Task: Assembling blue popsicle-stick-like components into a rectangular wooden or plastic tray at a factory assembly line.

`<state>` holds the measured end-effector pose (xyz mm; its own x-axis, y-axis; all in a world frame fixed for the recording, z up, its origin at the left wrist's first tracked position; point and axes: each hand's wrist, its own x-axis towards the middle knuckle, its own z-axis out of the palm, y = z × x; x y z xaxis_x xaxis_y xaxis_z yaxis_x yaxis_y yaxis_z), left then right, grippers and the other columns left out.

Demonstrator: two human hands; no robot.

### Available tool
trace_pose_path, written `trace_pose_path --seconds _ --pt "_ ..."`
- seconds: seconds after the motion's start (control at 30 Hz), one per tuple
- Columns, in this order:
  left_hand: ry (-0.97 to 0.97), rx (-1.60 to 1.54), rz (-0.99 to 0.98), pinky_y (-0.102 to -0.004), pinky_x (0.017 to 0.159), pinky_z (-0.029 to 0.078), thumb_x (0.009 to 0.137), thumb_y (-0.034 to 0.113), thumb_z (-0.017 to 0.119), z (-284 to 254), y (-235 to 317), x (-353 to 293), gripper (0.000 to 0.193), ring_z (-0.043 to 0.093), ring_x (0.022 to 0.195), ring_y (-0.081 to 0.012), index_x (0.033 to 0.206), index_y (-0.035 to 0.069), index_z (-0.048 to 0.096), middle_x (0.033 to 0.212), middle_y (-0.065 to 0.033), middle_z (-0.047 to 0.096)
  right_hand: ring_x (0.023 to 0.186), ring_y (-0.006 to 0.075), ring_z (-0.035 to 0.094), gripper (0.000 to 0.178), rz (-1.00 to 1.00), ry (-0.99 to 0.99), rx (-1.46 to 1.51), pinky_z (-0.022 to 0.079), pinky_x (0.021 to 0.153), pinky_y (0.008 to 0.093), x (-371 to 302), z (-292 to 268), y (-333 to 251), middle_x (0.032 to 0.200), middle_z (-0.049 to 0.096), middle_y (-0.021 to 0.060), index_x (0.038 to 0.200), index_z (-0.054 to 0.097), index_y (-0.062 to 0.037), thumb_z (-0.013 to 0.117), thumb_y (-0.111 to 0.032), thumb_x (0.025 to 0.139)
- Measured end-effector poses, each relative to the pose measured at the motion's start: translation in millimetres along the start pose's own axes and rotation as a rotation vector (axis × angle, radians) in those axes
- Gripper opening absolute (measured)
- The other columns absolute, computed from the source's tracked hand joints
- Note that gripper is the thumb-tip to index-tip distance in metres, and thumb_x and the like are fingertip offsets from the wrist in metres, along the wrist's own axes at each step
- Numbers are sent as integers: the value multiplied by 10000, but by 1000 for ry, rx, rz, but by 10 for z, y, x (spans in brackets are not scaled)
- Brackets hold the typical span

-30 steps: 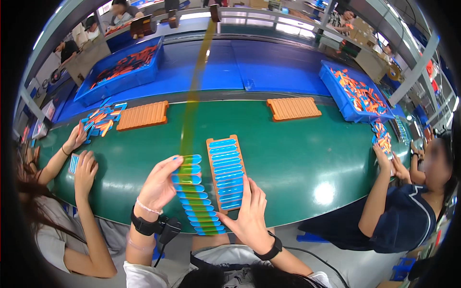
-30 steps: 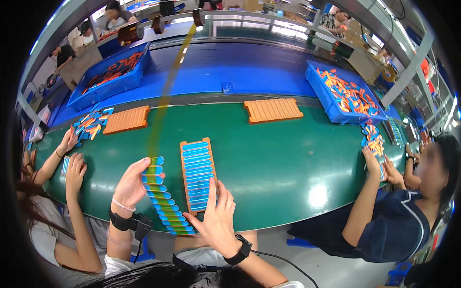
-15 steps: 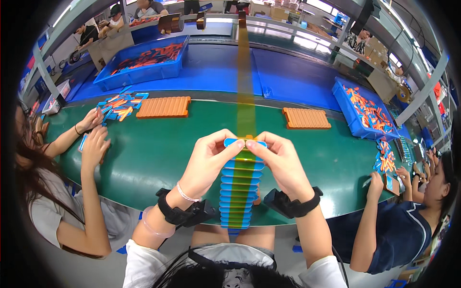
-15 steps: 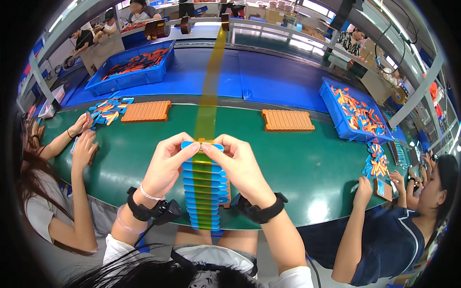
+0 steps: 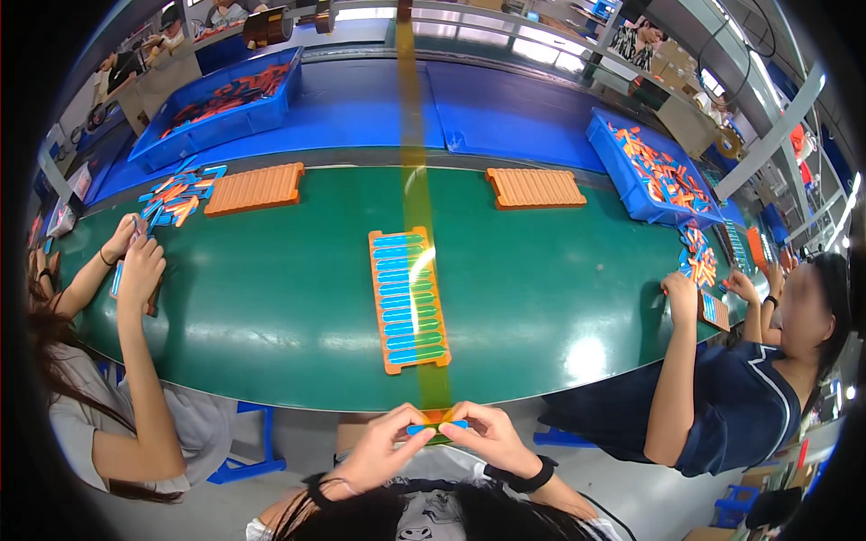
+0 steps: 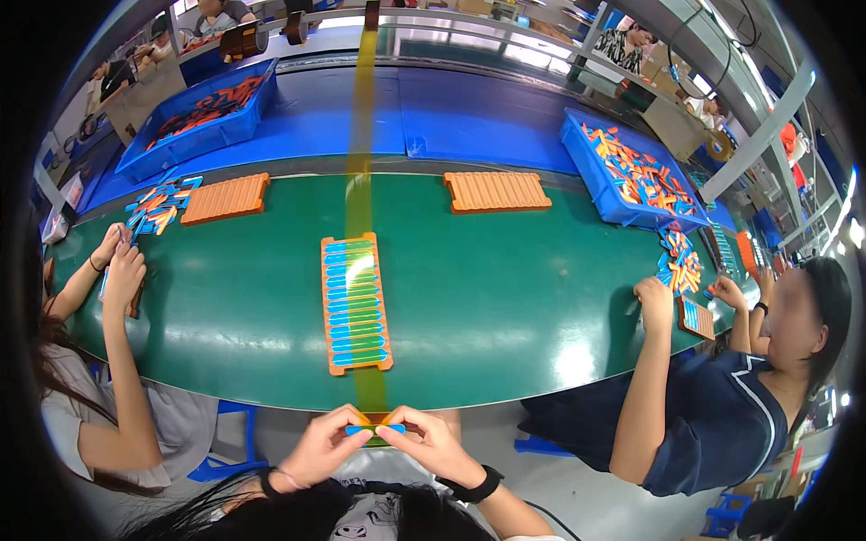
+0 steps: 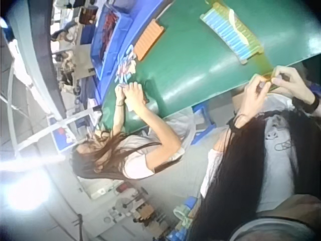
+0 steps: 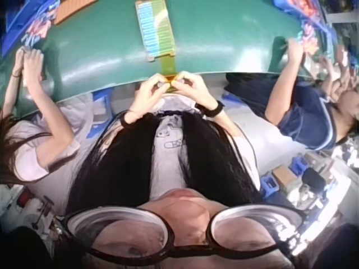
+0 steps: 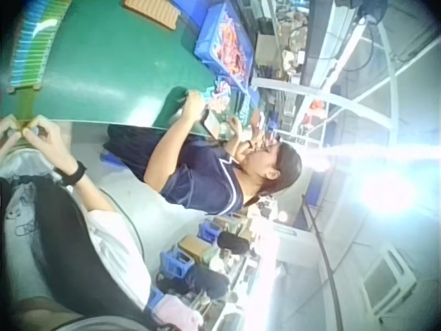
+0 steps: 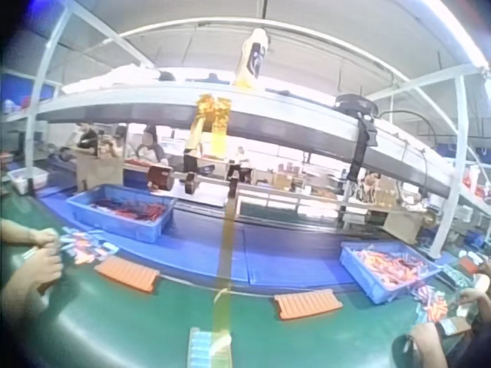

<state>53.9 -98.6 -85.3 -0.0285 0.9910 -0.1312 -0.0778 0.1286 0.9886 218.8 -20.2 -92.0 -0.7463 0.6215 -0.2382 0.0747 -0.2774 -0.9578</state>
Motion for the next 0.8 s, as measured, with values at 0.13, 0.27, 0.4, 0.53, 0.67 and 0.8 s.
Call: trace_pose_path --seconds 0.13,0.27,0.4,0.53,0.67,0.8 --pt "262 532 169 -318 762 405 707 93 655 -333 173 109 333 487 901 -225 990 -18 519 1009 -117 498 764 62 502 74 -129 11 13 411 667 209 9 18 -48 831 546 31 787 529 18 582 -32 803" --pt "512 1052 322 -392 845 341 633 162 696 -280 89 370 543 395 984 -318 1095 -25 479 1201 -137 428 725 57 529 70 -55 136 57 428 615 184 -3 101 -120 796 567 32 774 527 12 588 -15 792" --pt "503 1010 339 -372 859 339 617 88 684 -198 -31 402 562 392 982 -303 1129 -23 481 1253 -115 421 693 59 555 111 -40 265 93 434 582 169 -25 151 -154 782 591 48 866 499 4 578 8 788" --pt "484 994 272 -370 859 333 589 72 683 -26 -70 211 602 396 979 -299 1141 -35 467 1254 -117 423 696 78 567 233 -10 342 200 424 565 168 -43 158 -135 810 607 90 975 409 -7 554 27 797" --pt "409 994 214 -375 855 296 561 86 689 126 -104 11 676 403 971 -295 1170 -52 431 1264 -122 417 661 53 554 232 -4 410 192 395 519 152 -21 165 -76 745 613 85 945 357 -35 544 7 814" --pt "395 1093 264 -358 764 307 540 116 705 131 -130 17 692 408 951 -263 1144 -87 435 1284 -130 392 616 34 529 233 15 460 176 368 490 146 0 170 -46 694 603 68 924 350 -38 550 0 813"
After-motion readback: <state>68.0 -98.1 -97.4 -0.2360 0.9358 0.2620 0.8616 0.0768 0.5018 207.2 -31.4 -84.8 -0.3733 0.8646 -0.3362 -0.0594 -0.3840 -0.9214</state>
